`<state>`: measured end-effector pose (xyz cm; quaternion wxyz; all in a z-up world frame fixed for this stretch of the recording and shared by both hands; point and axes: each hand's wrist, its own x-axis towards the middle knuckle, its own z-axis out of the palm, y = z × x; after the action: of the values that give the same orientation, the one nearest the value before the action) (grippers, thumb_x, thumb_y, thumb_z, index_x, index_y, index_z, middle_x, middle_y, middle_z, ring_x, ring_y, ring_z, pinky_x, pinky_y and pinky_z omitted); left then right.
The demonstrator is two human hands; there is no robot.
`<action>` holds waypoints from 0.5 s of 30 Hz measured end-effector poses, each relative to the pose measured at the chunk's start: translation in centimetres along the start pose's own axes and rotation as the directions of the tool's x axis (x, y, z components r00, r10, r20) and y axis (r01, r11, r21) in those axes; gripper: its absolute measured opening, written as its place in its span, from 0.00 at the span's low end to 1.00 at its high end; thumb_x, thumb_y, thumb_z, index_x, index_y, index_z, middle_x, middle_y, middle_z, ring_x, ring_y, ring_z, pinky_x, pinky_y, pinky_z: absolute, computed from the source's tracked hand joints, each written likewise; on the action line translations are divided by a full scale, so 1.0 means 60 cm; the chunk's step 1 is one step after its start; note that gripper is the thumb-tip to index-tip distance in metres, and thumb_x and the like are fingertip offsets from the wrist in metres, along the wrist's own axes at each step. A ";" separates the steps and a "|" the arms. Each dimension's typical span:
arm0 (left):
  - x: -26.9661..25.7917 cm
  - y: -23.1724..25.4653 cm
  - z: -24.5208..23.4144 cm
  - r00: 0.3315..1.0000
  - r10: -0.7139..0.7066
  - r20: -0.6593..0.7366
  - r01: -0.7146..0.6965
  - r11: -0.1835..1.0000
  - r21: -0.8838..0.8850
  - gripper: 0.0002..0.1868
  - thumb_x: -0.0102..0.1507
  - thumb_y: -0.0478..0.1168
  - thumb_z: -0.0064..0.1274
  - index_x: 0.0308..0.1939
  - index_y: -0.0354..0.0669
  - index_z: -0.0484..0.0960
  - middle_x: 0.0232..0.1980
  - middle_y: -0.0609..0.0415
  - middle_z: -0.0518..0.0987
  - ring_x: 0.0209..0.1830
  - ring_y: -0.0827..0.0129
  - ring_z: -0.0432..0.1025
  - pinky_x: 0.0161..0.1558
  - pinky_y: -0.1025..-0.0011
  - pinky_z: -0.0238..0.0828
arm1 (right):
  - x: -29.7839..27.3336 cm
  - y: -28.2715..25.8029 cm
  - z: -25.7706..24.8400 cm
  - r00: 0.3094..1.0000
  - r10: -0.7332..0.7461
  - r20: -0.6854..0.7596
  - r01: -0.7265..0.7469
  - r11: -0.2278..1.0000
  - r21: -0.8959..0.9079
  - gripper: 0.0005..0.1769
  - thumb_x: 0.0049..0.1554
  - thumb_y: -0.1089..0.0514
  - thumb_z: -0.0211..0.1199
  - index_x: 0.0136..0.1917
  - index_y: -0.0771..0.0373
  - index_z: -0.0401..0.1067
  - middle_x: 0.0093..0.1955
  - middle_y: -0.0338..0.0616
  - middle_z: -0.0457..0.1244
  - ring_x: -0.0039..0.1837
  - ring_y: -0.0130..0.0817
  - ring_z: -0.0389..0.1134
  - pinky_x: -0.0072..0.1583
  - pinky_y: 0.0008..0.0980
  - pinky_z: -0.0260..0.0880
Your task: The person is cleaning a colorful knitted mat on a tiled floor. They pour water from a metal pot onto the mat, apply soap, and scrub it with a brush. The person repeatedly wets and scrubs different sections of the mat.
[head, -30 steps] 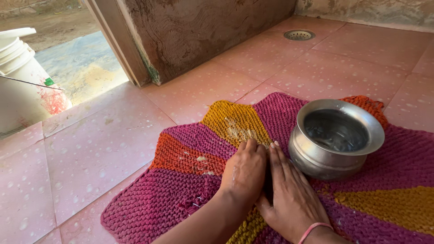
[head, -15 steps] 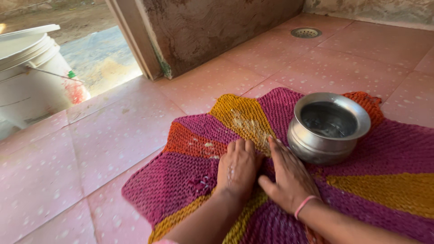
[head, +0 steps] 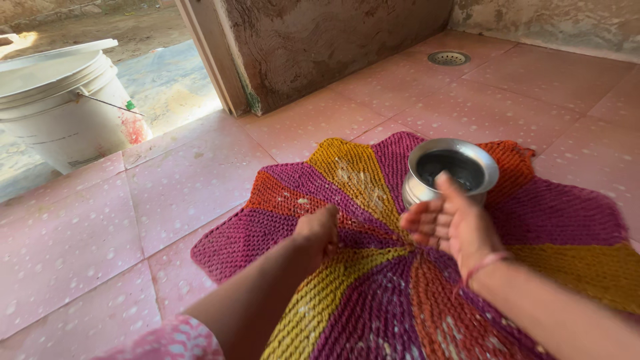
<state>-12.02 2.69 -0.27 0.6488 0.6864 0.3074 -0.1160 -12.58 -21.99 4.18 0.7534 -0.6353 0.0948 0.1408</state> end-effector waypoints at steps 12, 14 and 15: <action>-0.008 0.006 0.075 0.952 -0.191 0.239 0.201 0.980 -0.018 0.13 0.68 0.37 0.52 0.29 0.45 0.68 0.21 0.59 0.67 0.16 0.77 0.60 0.16 0.79 0.59 | 0.021 -0.118 -0.084 0.948 -0.294 -0.118 0.209 0.861 -0.463 0.20 0.60 0.56 0.56 0.32 0.73 0.68 0.32 0.59 0.69 0.33 0.44 0.75 0.32 0.32 0.74; 0.006 0.012 0.115 0.948 -0.161 0.275 0.133 0.984 0.118 0.12 0.68 0.38 0.51 0.31 0.44 0.70 0.23 0.57 0.68 0.18 0.75 0.62 0.17 0.78 0.60 | -0.010 -0.171 -0.106 0.897 -0.442 0.014 0.336 0.662 -0.670 0.23 0.60 0.55 0.56 0.28 0.72 0.71 0.27 0.55 0.68 0.32 0.41 0.75 0.32 0.32 0.74; 0.012 0.024 0.143 0.950 -0.137 0.280 0.093 0.982 0.165 0.12 0.69 0.40 0.51 0.32 0.43 0.72 0.24 0.57 0.69 0.19 0.74 0.63 0.18 0.77 0.61 | -0.026 -0.201 -0.117 0.857 -0.507 0.094 0.382 0.502 -0.776 0.26 0.60 0.53 0.56 0.26 0.71 0.73 0.25 0.52 0.68 0.31 0.38 0.75 0.33 0.32 0.74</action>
<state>-8.57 -5.31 -0.61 0.6255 0.6897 0.2390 -0.2757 -9.77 -30.87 14.69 0.4082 -0.9054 -0.0867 -0.0783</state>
